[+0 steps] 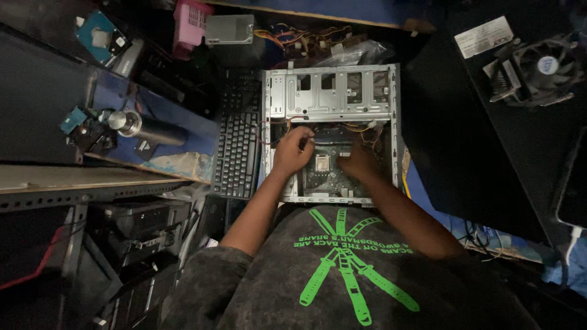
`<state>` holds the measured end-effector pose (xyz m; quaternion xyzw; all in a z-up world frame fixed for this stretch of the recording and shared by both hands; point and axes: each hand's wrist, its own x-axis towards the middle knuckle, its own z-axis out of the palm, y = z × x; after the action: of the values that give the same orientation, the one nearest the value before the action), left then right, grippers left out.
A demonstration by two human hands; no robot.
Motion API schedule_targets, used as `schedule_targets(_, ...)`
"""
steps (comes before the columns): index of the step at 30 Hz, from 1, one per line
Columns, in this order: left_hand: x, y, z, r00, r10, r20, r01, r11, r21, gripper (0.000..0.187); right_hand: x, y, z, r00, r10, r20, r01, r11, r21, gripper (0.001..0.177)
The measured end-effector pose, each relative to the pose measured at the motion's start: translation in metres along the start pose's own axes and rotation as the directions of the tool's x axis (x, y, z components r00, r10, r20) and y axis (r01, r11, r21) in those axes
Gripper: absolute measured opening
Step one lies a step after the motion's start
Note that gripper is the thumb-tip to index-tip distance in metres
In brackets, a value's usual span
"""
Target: The person works inside an open desktop computer case, manipulating internal components and wires with their hands. They then use a yellow screwdriver to tighten screws on the front panel of the case.
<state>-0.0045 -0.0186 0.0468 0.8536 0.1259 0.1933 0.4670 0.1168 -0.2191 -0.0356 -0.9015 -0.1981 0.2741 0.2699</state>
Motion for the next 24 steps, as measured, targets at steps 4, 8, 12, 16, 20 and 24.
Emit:
schedule_targets(4, 0.004, -0.001, 0.002, 0.999, -0.033, 0.018, 0.033, 0.999, 0.008, 0.019, 0.004, -0.01, -0.007, 0.963, 0.2, 0.181, -0.183, 0.977, -0.11, 0.105)
schedule_targets(8, 0.001, -0.004, 0.005, 0.999, -0.039, 0.021, 0.038, 0.999, 0.034, 0.018, 0.013, 0.0, 0.004, 0.992, 0.089, 0.084, -0.074, 0.983, -0.166, 0.108)
schedule_targets(12, 0.003, -0.004, 0.003, 1.0, -0.025, 0.018, 0.025, 1.0, -0.01, 0.018, 0.018, 0.015, 0.006, 0.989, 0.112, 0.097, -0.115, 0.993, 0.025, 0.084)
schedule_targets(16, 0.003, -0.003, 0.005, 0.999, -0.044, 0.026, 0.044, 0.999, -0.012, 0.017, 0.025, 0.027, 0.016, 0.979, 0.164, 0.124, -0.161, 0.986, -0.037, 0.077)
schedule_targets(20, 0.002, 0.0, 0.003, 0.999, 0.04, -0.011, -0.039, 0.999, 0.018, 0.016, 0.033, 0.033, 0.027, 1.0, 0.018, -0.015, -0.017, 0.996, 0.093, 0.082)
schedule_targets(24, 0.004, 0.004, 0.004, 1.0, -0.021, 0.013, 0.021, 1.0, 0.017, 0.015, 0.027, 0.029, 0.019, 0.999, 0.026, -0.022, -0.024, 0.997, 0.079, 0.078)
